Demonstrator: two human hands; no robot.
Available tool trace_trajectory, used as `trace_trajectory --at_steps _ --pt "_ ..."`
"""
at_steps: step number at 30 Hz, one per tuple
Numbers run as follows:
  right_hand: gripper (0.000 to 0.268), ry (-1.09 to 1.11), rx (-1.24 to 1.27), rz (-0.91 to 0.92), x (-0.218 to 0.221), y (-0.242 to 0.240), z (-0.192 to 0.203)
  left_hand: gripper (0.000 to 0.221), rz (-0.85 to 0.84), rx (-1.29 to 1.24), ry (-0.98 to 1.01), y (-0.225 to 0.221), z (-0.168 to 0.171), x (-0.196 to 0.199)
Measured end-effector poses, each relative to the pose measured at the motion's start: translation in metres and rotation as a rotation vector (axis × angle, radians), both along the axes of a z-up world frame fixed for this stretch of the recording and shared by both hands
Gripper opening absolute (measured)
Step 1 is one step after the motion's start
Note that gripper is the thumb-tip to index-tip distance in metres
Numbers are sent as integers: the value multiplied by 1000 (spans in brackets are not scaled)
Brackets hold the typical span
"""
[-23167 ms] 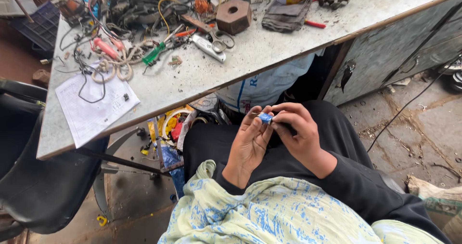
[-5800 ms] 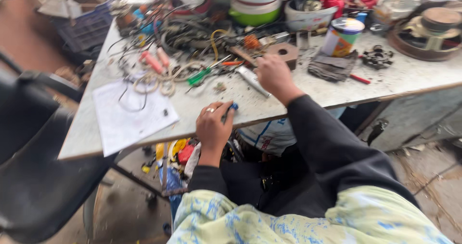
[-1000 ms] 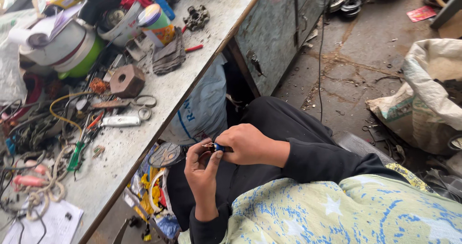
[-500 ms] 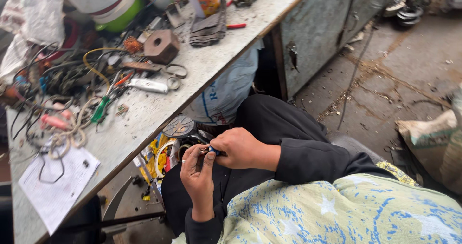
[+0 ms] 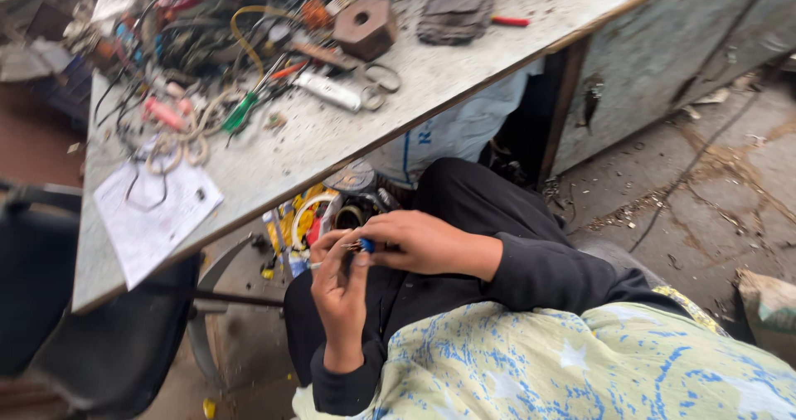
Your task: The person works with small electronic components and wiring at a messy workbench, using their hands to thread wires and assemble small parts.
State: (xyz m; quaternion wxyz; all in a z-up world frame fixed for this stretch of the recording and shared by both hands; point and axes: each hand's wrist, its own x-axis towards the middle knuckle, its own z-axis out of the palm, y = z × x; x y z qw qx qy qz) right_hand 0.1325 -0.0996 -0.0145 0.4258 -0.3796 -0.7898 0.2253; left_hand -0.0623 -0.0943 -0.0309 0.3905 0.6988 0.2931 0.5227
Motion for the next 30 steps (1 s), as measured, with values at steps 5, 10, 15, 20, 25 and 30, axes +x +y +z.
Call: trace_trajectory --at_steps 5,10,15,20,25,30 --pt "30 -28 163 -177 -4 -4 -4 31 63 -116 -79 -6 0 4" --pt "26 -34 228 -232 -6 -7 -4 26 125 140 66 -11 -1 8" --pt "26 -20 274 -173 -6 -8 -12 24 111 152 125 -6 2 8" --pt "24 -1 276 -195 -3 -8 -19 24 50 68 61 -5 5 16" --pt "25 -1 276 -244 -1 -7 -24 23 26 26 9 -1 -7 18" --pt "37 -43 254 -270 -7 -8 -12 26 -37 -204 -258 5 -29 17"
